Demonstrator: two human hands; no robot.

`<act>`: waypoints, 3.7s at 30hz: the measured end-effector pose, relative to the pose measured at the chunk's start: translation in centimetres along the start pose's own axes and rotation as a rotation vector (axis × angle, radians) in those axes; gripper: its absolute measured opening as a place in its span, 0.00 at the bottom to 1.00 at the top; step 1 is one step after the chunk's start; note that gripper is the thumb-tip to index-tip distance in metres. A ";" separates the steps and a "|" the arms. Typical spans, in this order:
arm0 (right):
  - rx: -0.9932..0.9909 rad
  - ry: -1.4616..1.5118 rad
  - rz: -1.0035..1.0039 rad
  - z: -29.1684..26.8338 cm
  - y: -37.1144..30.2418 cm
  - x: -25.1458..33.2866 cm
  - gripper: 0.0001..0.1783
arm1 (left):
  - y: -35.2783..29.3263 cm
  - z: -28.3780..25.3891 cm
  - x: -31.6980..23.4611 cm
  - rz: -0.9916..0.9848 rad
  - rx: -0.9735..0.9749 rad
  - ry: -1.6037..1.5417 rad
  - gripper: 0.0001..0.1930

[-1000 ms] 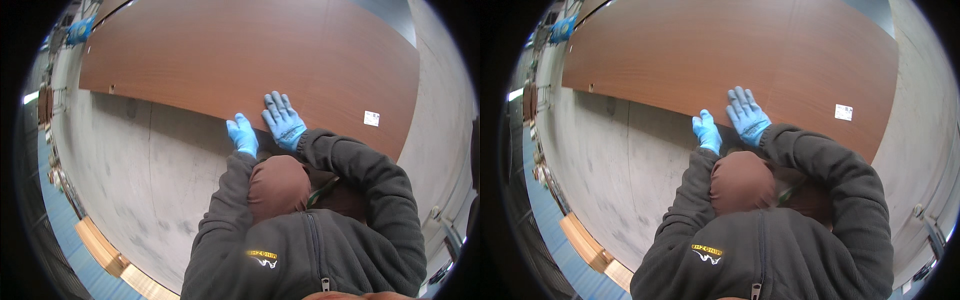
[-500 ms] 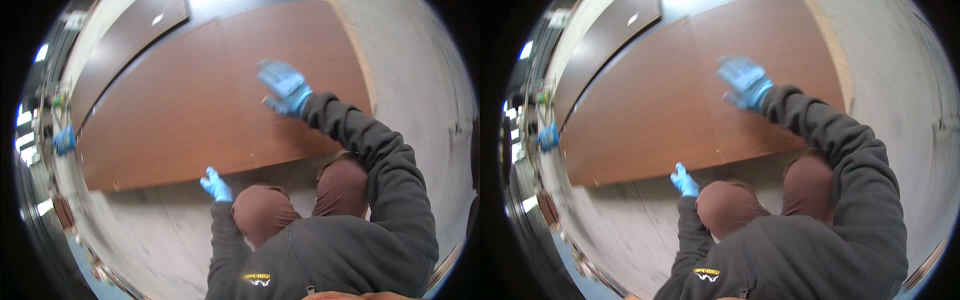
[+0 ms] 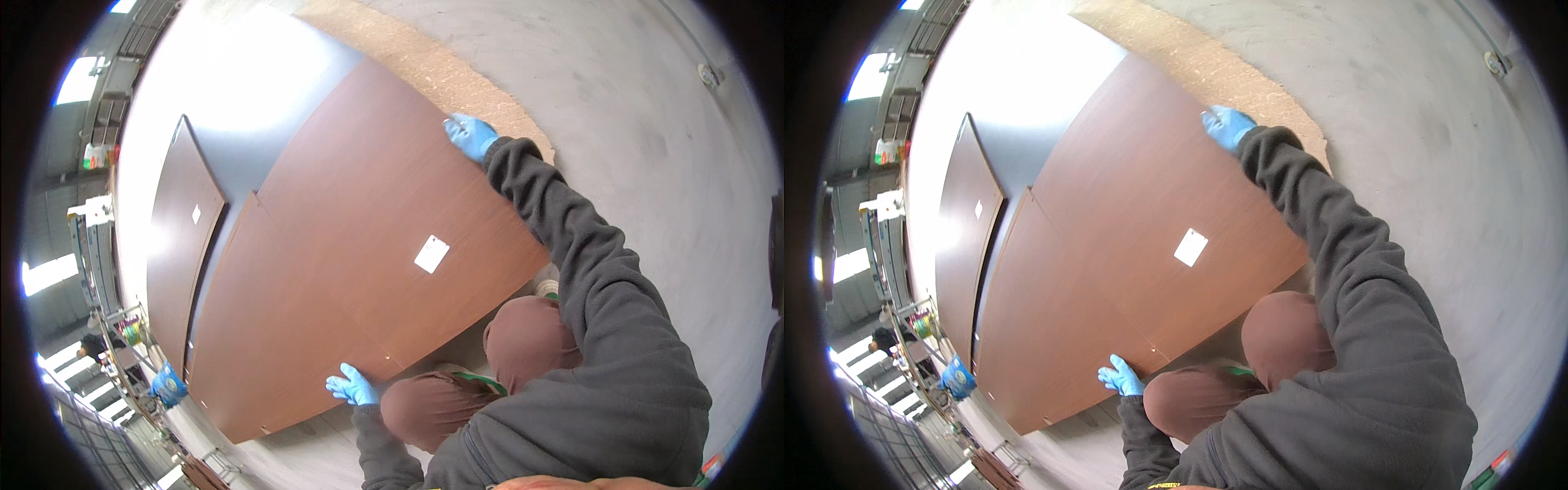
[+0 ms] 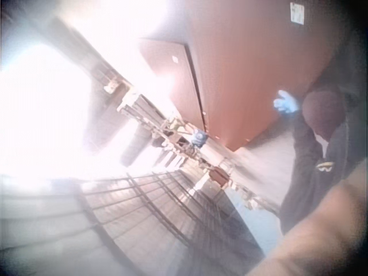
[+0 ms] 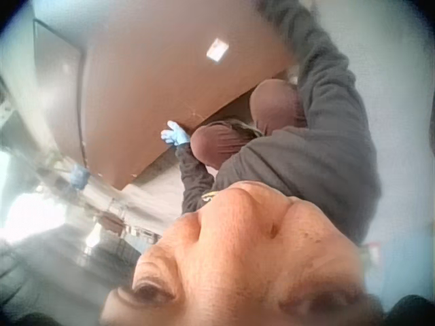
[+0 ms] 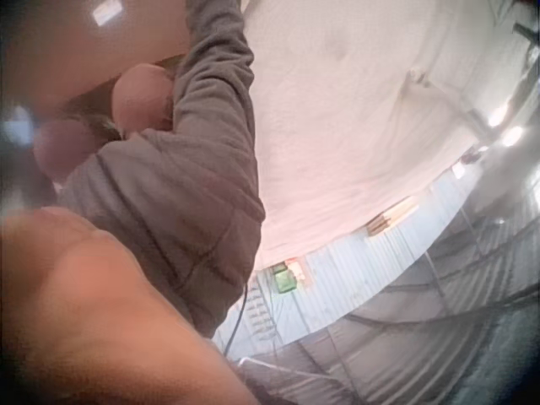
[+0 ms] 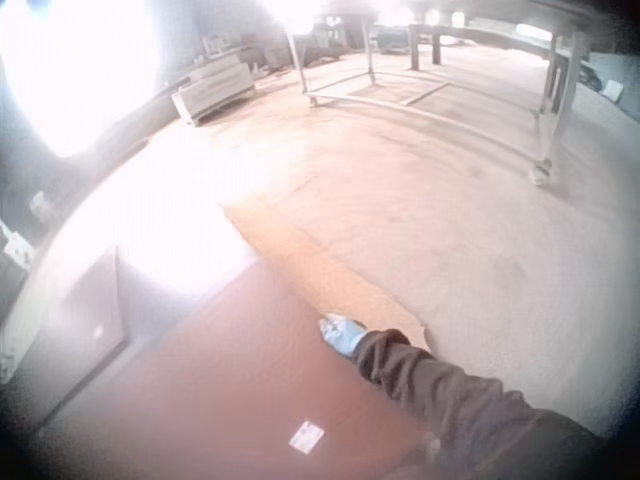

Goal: The person kneels on the floor and aligns several large brown wooden panels, then stands to carry a stack to a table. They wipe one panel with a cloth and place a thin metal rod along the edge of a panel on the floor.

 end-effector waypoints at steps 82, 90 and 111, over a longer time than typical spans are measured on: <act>-0.312 -0.026 -0.340 -5.7 -28.4 -11.7 0.35 | -20.7 4.2 -25.4 1.668 0.306 0.140 0.40; -0.172 -0.391 -1.046 -4.4 -19.8 4.5 0.31 | -4.5 -5.4 -2.9 0.448 -0.456 0.011 0.43; 0.465 -1.099 -1.187 38.8 -12.8 24.7 0.49 | -1.8 3.0 0.9 0.543 -0.404 0.143 0.49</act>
Point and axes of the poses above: each hand's wrist, its own y-axis towards the middle knuckle, its own z-axis out of the palm, x = y × z, the point moved 4 cm from there along y, towards the middle knuckle, and after that the axes turned 5 degrees about x, right-handed, at the moved point
